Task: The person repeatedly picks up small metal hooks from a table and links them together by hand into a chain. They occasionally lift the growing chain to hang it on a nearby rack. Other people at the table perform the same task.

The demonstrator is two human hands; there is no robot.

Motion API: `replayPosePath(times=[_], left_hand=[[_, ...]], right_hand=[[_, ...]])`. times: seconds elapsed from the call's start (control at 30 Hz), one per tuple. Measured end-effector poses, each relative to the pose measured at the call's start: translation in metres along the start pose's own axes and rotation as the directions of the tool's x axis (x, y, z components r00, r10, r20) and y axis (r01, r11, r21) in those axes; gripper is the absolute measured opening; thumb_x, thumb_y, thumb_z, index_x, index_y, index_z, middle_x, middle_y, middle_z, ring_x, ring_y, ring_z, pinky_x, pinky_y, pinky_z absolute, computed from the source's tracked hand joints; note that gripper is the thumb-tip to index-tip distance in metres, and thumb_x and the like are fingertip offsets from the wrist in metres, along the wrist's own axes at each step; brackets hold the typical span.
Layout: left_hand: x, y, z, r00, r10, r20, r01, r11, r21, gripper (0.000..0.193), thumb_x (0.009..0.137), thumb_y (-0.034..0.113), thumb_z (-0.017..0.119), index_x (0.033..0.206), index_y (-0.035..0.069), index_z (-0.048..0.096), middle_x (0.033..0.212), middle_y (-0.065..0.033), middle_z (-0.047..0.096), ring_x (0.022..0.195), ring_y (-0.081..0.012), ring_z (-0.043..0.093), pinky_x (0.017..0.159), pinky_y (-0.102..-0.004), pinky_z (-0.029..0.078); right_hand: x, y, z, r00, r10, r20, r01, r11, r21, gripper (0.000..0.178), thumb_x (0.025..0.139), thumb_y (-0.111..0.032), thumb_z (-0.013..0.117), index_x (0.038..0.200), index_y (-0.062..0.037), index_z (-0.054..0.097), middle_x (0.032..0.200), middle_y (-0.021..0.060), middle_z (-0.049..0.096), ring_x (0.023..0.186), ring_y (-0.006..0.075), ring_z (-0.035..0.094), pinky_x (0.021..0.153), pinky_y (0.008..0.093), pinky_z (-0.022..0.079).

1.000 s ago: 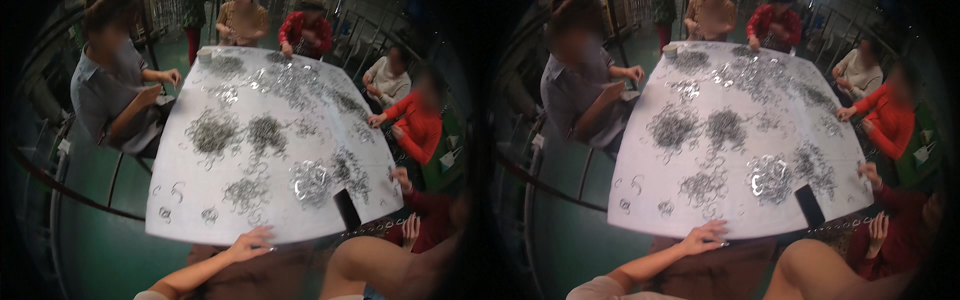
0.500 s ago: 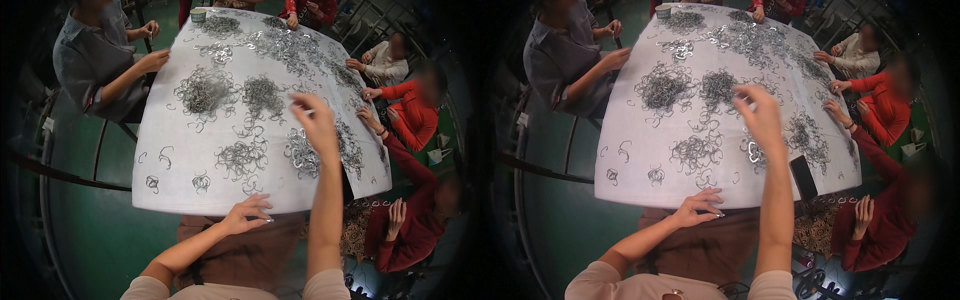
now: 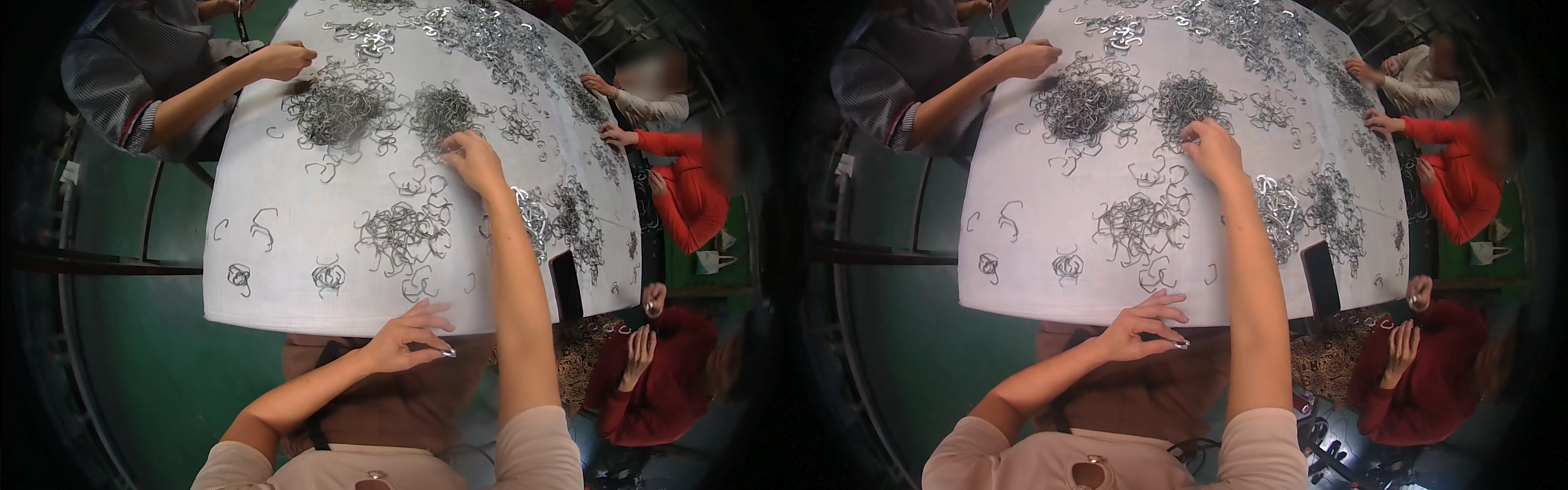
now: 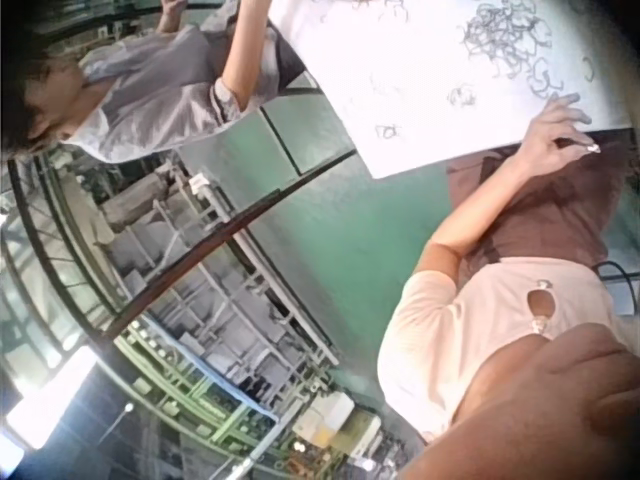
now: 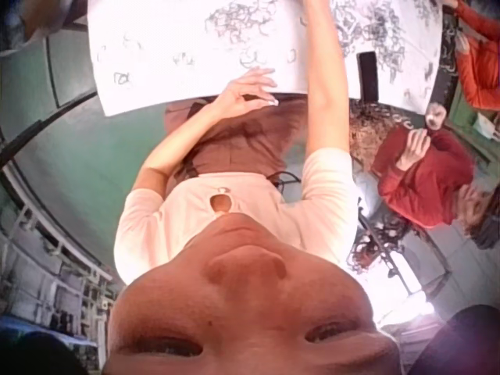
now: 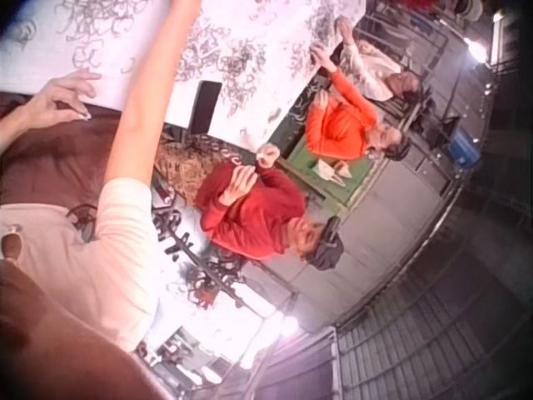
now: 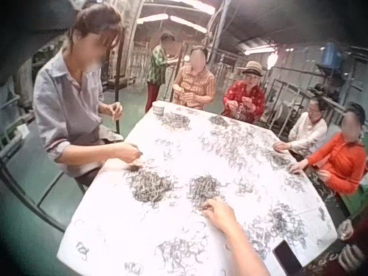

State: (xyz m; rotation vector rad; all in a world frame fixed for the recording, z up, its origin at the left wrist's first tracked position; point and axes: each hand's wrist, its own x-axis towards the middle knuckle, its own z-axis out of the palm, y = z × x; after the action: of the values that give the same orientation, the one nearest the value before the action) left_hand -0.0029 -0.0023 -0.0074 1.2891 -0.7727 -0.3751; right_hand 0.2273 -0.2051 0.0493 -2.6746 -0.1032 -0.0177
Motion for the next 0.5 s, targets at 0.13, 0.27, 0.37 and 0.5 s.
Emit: replayPosePath(times=[0.13, 0.27, 0.37, 0.5], left_hand=[[0.001, 0.002, -0.002, 1.0, 0.008, 0.025, -0.007, 1.0, -0.002, 0.014, 0.076, 0.008, 0.074, 0.089, 0.013, 0.073, 0.117, -0.0027, 0.061, 0.131, -0.029, 0.042, 0.112, -0.0531, 0.019], [0.002, 0.003, -0.006, 0.998, 0.009, 0.059, -0.009, 1.0, 0.012, 0.015, 0.076, 0.007, 0.074, 0.089, 0.012, 0.072, 0.117, -0.0031, 0.061, 0.13, -0.0294, 0.042, 0.112, -0.0531, 0.019], [0.0, 0.0, -0.006, 0.998, 0.009, 0.054, -0.01, 1.0, 0.028, 0.017, 0.075, 0.01, 0.076, 0.091, 0.015, 0.074, 0.118, -0.0021, 0.062, 0.131, -0.0291, 0.043, 0.113, -0.0519, 0.019], [0.0, 0.0, -0.004, 1.0, 0.013, 0.028, -0.014, 1.0, 0.021, 0.017, 0.073, 0.009, 0.076, 0.09, 0.014, 0.074, 0.117, -0.0026, 0.062, 0.13, -0.0298, 0.043, 0.112, -0.0521, 0.019]], right_hand=[[-0.006, -0.005, -0.002, 0.992, -0.015, 0.123, 0.018, 1.0, -0.023, 0.011, 0.077, -0.017, 0.068, 0.087, -0.0112, 0.07, 0.092, 0.0068, 0.066, 0.091, 0.0258, 0.063, 0.078, 0.0387, 0.049], [-0.002, -0.02, 0.008, 0.987, 0.024, 0.159, -0.026, 1.0, 0.01, 0.012, 0.08, -0.019, 0.066, 0.081, -0.0075, 0.069, 0.089, 0.0096, 0.067, 0.086, 0.0273, 0.064, 0.077, 0.0401, 0.049], [0.0, -0.031, 0.024, 0.97, 0.025, 0.242, 0.0, 0.994, -0.107, 0.015, 0.082, -0.02, 0.064, 0.085, -0.0058, 0.068, 0.087, 0.0112, 0.068, 0.085, 0.0277, 0.064, 0.076, 0.0402, 0.049], [-0.017, -0.028, 0.021, 0.998, 0.041, 0.049, -0.04, 0.999, -0.007, 0.017, 0.083, -0.018, 0.062, 0.092, -0.0046, 0.066, 0.084, 0.0116, 0.068, 0.082, 0.028, 0.064, 0.073, 0.0388, 0.049]])
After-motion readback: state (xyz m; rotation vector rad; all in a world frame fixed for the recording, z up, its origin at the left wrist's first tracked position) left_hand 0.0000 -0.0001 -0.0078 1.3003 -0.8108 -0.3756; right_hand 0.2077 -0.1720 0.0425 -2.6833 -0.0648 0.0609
